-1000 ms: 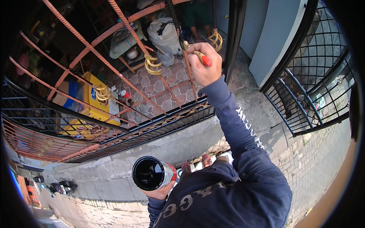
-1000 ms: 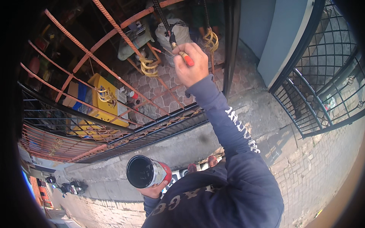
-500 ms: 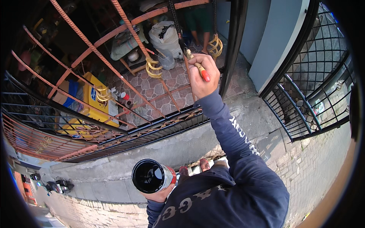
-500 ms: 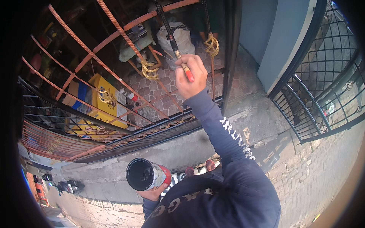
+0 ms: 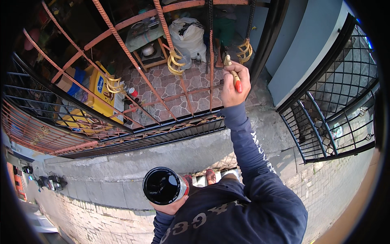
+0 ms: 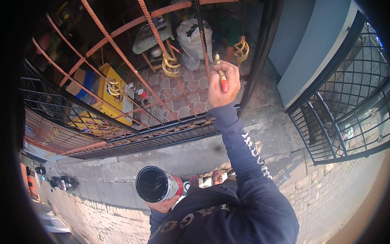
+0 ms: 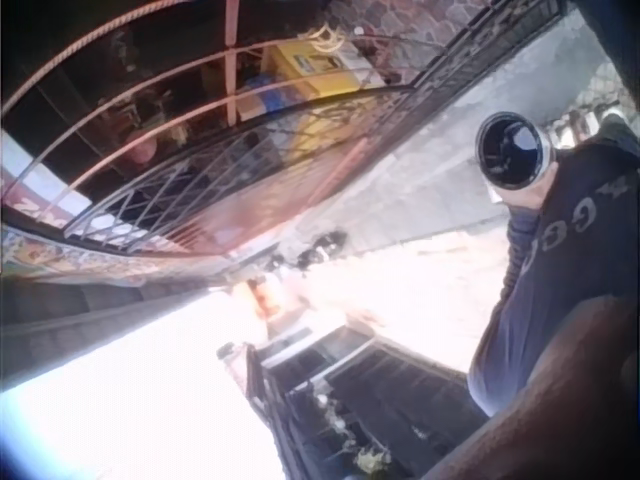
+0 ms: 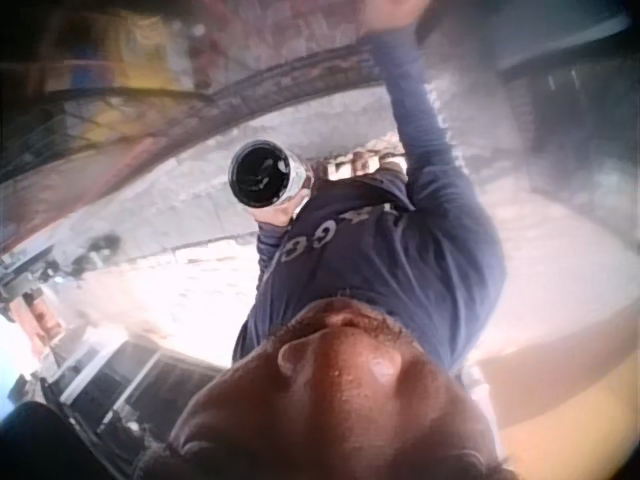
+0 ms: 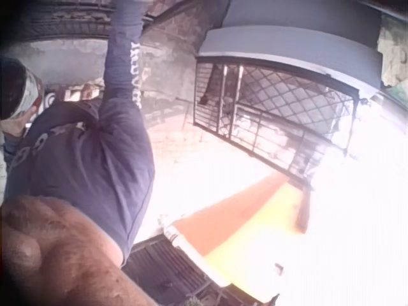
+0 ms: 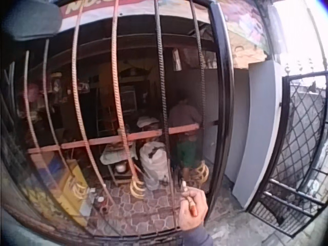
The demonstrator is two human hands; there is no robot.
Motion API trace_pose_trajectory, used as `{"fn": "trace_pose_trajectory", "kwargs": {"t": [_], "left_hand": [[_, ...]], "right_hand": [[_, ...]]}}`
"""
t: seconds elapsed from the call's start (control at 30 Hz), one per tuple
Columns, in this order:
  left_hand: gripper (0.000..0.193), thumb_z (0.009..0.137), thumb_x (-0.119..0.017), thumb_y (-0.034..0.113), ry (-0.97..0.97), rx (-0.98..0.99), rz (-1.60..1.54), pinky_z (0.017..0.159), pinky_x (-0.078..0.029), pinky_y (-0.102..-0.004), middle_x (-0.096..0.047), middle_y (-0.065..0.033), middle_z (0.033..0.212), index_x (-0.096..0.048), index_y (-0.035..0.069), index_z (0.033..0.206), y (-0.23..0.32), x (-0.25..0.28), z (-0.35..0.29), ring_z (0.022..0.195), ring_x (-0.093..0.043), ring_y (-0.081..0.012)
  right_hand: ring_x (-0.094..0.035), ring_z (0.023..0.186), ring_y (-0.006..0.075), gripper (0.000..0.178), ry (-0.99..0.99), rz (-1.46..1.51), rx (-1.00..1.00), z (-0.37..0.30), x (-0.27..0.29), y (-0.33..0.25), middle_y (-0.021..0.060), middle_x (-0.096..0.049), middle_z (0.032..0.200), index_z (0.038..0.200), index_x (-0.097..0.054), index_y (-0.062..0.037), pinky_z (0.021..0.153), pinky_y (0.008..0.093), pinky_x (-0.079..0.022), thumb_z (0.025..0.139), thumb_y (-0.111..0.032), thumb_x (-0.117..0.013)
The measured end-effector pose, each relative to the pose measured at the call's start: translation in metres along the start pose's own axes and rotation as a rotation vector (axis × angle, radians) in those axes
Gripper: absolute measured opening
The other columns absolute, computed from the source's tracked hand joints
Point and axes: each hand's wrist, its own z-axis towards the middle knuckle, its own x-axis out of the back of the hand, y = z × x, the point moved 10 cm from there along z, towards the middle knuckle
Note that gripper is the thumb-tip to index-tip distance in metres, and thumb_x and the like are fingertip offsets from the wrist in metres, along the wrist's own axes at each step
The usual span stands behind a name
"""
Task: The person paints the vertical bars of a metal gate black using a paintbrush and a paint can. They repeatedly dip the brush into the can and apply paint to different sections of the gate, working from top to bottom.
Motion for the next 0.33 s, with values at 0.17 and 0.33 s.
{"fn": "trace_pose_trajectory", "kwargs": {"t": [0.17, 0.33], "left_hand": [[0.100, 0.055, -0.096, 0.013, -0.010, 0.010, 0.060, 0.103, -0.050, -0.0397, -0.062, -0.0117, 0.129, -0.047, 0.002, 0.142, -0.008, 0.000, -0.006, 0.117, -0.063, -0.0237], [0.100, 0.059, -0.094, 0.017, -0.032, 0.012, 0.065, 0.106, -0.048, -0.0428, -0.061, -0.0111, 0.132, -0.045, 0.005, 0.145, -0.012, 0.003, -0.006, 0.118, -0.063, -0.0257]], "right_hand": [[-0.065, 0.094, 0.0309, 0.015, -0.158, -0.058, 0.041, -0.008, -0.022, 0.004, 0.0153, -0.066, 0.104, 0.093, -0.064, -0.0013, 0.085, 0.0395, -0.052, 0.080, 0.005, -0.061], [-0.065, 0.098, 0.0329, 0.018, -0.211, -0.023, 0.045, -0.009, -0.028, 0.008, 0.0164, -0.066, 0.107, 0.096, -0.064, -0.0034, 0.091, 0.0406, -0.051, 0.080, 0.004, -0.064]]}}
